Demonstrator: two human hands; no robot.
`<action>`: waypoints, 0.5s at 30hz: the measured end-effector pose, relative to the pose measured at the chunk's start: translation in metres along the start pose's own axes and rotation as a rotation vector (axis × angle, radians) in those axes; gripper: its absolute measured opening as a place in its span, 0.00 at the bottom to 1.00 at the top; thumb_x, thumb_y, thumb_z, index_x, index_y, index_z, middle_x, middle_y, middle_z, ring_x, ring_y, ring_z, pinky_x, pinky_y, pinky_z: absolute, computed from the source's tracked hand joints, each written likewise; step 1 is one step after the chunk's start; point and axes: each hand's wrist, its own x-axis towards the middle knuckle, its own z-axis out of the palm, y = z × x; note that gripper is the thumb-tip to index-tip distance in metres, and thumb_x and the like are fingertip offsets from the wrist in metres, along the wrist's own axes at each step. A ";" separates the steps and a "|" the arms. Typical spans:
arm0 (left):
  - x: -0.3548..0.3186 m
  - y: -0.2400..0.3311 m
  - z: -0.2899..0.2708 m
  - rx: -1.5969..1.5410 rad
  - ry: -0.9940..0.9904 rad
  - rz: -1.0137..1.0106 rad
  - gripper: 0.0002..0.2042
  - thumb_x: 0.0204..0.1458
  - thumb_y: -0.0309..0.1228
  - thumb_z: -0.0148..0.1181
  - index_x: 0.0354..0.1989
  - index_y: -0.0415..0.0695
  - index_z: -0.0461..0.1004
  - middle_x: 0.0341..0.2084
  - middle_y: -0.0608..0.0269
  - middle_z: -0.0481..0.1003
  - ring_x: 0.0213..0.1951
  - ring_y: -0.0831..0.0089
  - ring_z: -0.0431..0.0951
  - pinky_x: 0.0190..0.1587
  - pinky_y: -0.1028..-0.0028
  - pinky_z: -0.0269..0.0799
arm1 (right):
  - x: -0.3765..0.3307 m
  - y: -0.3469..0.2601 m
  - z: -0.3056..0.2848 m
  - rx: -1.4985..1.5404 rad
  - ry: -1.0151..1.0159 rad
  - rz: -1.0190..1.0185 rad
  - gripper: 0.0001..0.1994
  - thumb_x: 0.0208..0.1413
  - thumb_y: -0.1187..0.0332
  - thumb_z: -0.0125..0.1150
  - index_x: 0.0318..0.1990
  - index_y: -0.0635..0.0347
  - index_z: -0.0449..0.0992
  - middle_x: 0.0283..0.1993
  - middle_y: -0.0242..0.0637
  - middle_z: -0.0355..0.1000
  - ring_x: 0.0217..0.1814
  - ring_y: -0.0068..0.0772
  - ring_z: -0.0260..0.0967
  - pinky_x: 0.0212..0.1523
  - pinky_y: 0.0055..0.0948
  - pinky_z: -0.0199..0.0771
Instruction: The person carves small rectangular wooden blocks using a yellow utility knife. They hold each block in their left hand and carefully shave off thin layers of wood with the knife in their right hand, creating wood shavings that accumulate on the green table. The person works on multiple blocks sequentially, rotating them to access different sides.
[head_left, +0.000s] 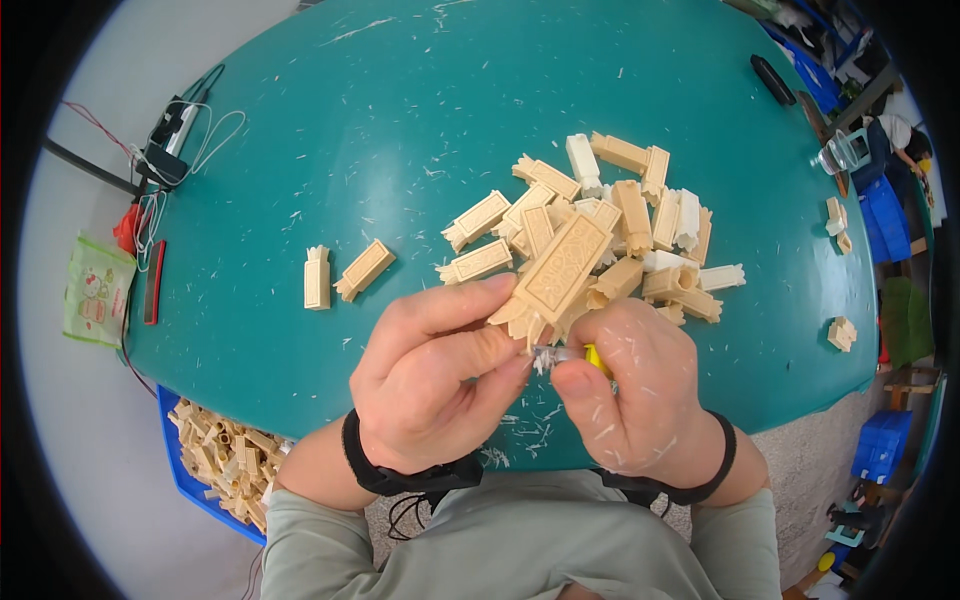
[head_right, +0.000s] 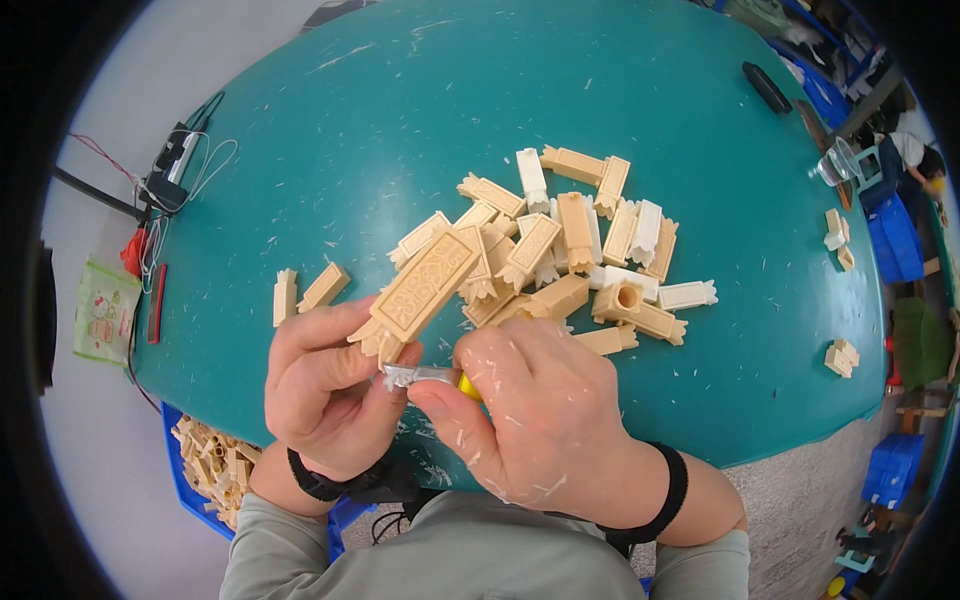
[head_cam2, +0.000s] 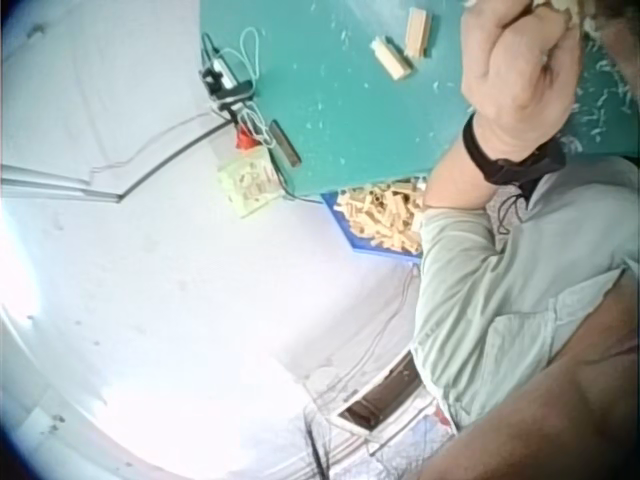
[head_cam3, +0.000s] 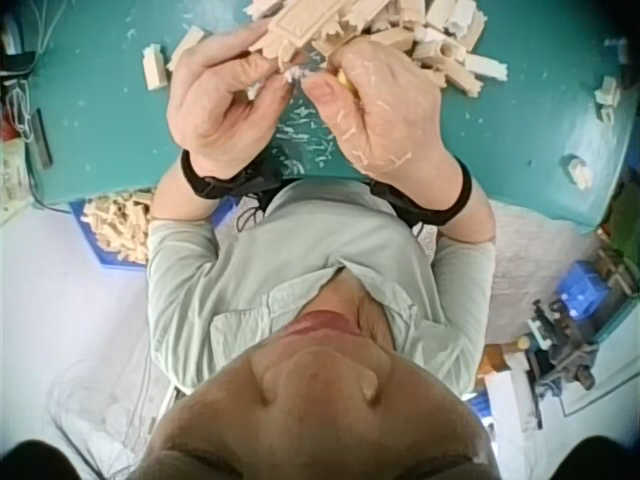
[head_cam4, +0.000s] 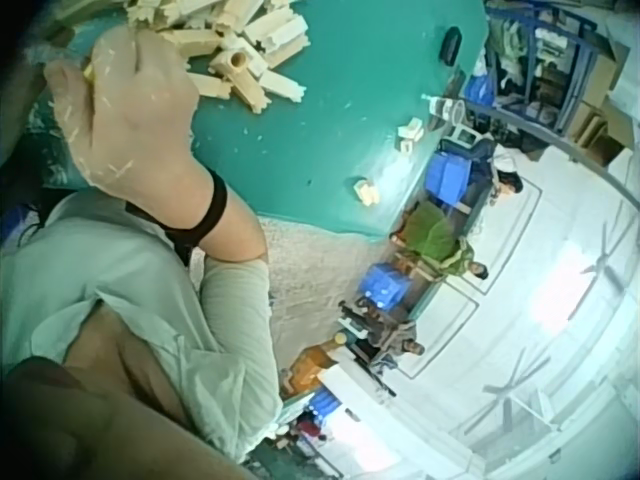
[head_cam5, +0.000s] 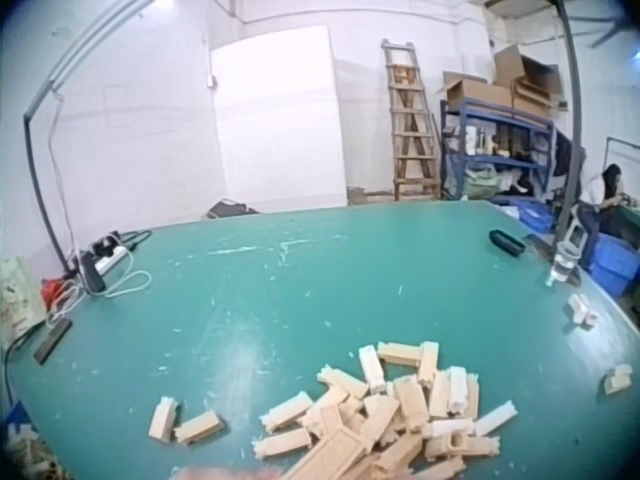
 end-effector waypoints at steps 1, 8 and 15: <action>-0.001 -0.001 0.002 -0.001 0.037 0.000 0.12 0.33 0.15 0.66 0.28 0.38 0.71 0.38 0.48 0.71 0.36 0.65 0.76 0.33 0.76 0.75 | 0.000 0.000 0.001 -0.002 0.005 -0.008 0.13 0.49 0.61 0.59 0.25 0.60 0.66 0.19 0.36 0.61 0.18 0.38 0.59 0.18 0.31 0.57; -0.002 0.000 0.003 0.026 0.070 0.007 0.12 0.30 0.16 0.67 0.27 0.38 0.73 0.37 0.50 0.73 0.34 0.66 0.77 0.32 0.77 0.75 | 0.000 0.005 0.002 -0.083 0.043 -0.052 0.14 0.49 0.60 0.60 0.24 0.59 0.66 0.18 0.35 0.61 0.18 0.36 0.59 0.17 0.30 0.57; -0.005 -0.001 0.004 0.030 0.090 -0.028 0.12 0.30 0.17 0.68 0.26 0.39 0.73 0.36 0.52 0.74 0.33 0.66 0.77 0.32 0.77 0.75 | 0.001 0.005 0.003 -0.181 0.118 -0.089 0.14 0.48 0.59 0.61 0.24 0.59 0.66 0.18 0.35 0.61 0.18 0.35 0.59 0.16 0.29 0.58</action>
